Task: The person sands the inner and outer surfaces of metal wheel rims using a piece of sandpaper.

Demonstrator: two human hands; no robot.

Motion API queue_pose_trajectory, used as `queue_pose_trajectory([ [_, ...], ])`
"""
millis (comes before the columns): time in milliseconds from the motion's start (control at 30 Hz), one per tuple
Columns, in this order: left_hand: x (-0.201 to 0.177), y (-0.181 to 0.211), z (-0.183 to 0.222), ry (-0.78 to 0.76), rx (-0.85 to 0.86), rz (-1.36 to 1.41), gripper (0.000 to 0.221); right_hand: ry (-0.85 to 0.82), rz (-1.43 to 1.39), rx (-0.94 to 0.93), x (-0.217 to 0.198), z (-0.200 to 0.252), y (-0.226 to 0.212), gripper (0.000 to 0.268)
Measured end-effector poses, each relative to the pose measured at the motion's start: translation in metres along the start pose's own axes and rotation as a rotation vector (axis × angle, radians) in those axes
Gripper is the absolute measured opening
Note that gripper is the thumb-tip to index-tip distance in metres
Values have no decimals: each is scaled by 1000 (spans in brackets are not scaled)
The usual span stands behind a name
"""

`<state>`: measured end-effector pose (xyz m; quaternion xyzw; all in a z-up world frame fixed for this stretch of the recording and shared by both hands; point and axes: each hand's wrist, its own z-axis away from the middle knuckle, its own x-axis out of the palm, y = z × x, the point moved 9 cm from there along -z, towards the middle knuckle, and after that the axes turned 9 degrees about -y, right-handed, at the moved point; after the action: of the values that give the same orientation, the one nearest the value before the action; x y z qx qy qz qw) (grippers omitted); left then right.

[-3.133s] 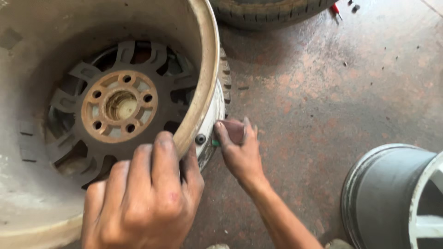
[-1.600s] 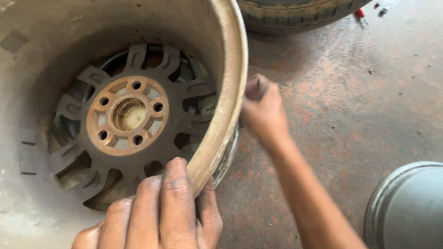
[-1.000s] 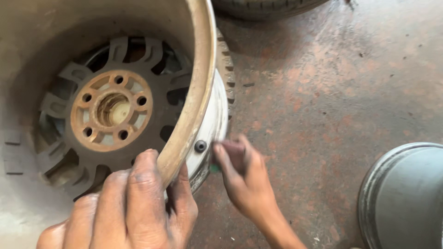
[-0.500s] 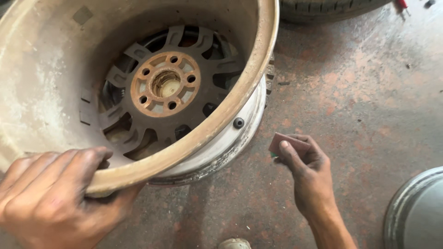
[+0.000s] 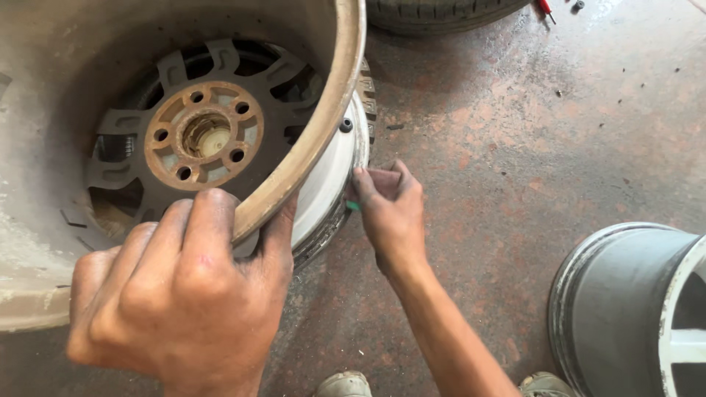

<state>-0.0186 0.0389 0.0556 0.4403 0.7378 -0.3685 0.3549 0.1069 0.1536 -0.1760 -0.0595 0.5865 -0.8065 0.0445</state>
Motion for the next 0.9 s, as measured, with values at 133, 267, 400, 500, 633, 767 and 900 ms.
queue_pose_trajectory([
  [133, 12, -7, 3, 5, 20, 16, 41, 51, 60, -48, -2, -37, -8, 32],
  [267, 3, -6, 1, 125, 55, 92, 41, 15, 427, -146, -1, -87, -40, 25],
  [400, 7, -10, -3, -26, 36, 60, 37, 79, 386, -337, 3, -17, -18, 20],
  [500, 21, -10, 2, -117, 74, 83, 40, 84, 369, -273, -1, -64, -25, 21],
  [633, 12, -13, 1, 22, 6, 101, 35, 14, 495, -289, 6, -84, -53, 20],
  [767, 9, -12, 2, -36, 93, 67, 32, -10, 273, -345, 4, -28, -25, 15],
  [900, 21, -12, 6, -39, 91, 56, 34, 8, 339, -229, -1, -92, -40, 18],
])
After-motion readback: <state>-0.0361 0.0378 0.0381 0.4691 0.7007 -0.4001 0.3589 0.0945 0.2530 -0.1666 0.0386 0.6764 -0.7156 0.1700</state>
